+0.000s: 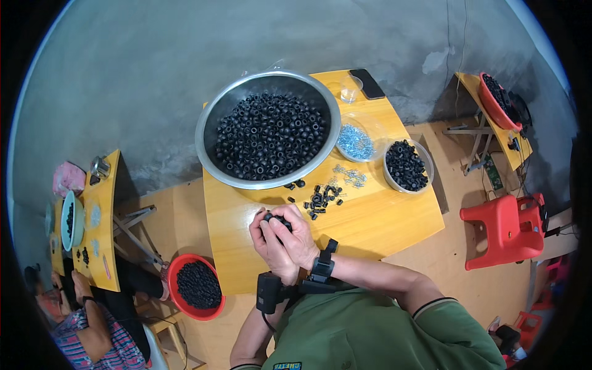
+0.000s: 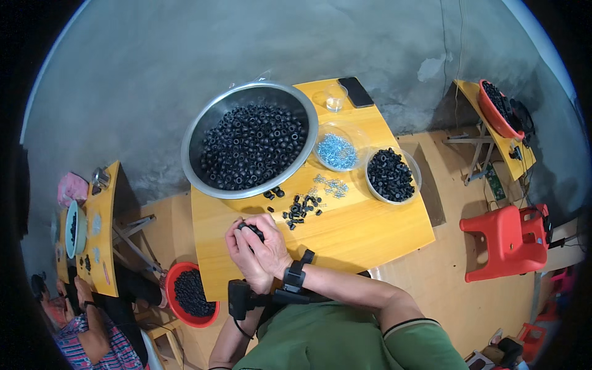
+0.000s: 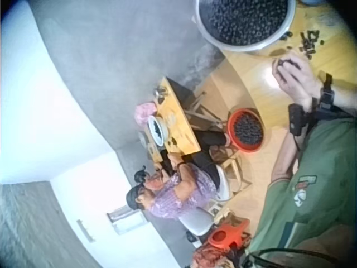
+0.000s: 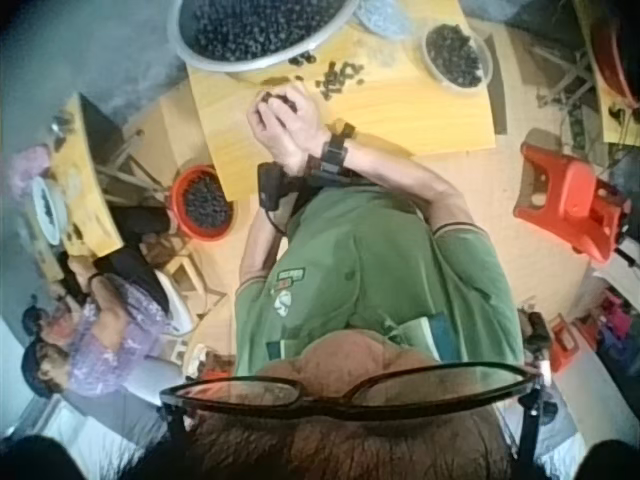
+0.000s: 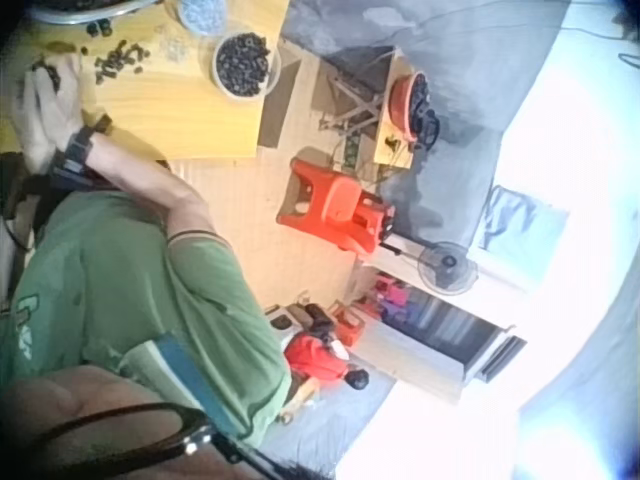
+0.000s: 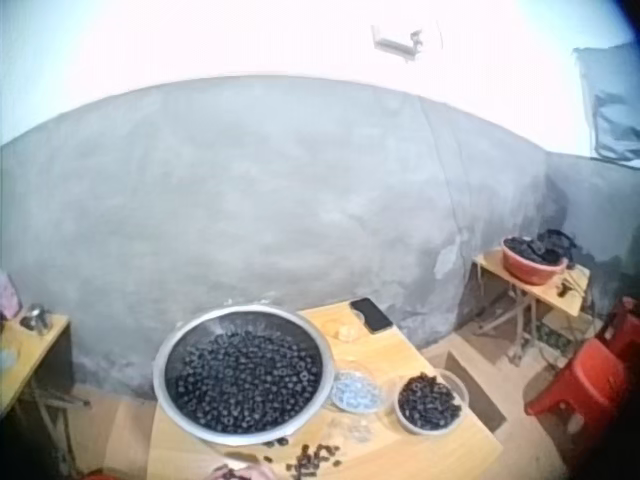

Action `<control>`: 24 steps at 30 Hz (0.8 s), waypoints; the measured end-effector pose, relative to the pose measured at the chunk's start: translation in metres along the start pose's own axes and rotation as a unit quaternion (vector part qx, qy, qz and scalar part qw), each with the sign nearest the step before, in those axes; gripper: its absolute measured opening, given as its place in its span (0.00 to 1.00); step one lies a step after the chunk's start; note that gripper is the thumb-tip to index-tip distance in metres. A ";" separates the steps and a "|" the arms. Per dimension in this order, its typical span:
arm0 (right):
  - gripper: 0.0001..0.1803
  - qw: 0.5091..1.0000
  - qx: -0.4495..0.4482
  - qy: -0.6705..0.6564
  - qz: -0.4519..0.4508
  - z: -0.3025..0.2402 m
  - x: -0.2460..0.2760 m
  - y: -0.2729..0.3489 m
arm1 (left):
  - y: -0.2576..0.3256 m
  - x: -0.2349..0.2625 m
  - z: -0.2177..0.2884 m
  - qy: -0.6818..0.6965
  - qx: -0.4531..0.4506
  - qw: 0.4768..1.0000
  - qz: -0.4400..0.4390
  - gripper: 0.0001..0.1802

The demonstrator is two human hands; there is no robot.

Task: Sorting small black plastic parts and inserting metal pins into them.

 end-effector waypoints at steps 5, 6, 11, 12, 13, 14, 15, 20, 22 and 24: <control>0.12 0.999 0.019 0.024 0.012 0.014 0.004 0.004 | -0.011 0.020 -0.042 0.026 -0.047 0.998 0.020 0.15; 0.12 0.997 0.044 0.056 0.029 0.015 0.007 0.002 | -0.016 0.017 -0.039 -0.053 -0.095 0.994 -0.025 0.13; 0.11 0.983 0.078 0.155 0.059 0.015 0.022 -0.009 | -0.025 0.005 -0.041 -0.207 -0.214 0.950 -0.097 0.12; 0.10 0.978 0.078 0.183 0.064 0.017 0.027 -0.011 | -0.024 -0.001 -0.040 -0.223 -0.213 0.946 -0.100 0.15; 0.10 0.978 0.077 0.183 0.066 0.020 0.029 -0.012 | -0.025 -0.003 -0.040 -0.223 -0.212 0.946 -0.102 0.15; 0.10 0.972 0.099 0.196 0.084 0.021 0.031 -0.014 | -0.026 -0.004 -0.041 -0.253 -0.214 0.936 -0.117 0.16; 0.10 0.965 0.121 0.208 0.102 0.021 0.034 -0.015 | -0.026 -0.006 -0.041 -0.282 -0.215 0.926 -0.130 0.17; 0.11 0.961 0.088 0.224 0.134 0.027 0.035 -0.016 | -0.031 -0.011 -0.039 -0.347 -0.257 0.886 -0.168 0.28; 0.11 0.963 0.082 0.218 0.137 0.025 0.034 -0.017 | -0.033 -0.011 -0.037 -0.370 -0.257 0.875 -0.175 0.30; 0.11 0.964 0.085 0.207 0.141 0.027 0.035 -0.019 | -0.035 -0.012 -0.038 -0.387 -0.253 0.869 -0.176 0.31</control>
Point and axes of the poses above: each hand's wrist, its own y-axis away from the middle knuckle, its own x-axis out of the back of the hand, z = x × y, the point moved 1 cm from there along -y, towards the middle knuckle, and after that the axes turned 4 degrees about y, right-handed, at the moved point
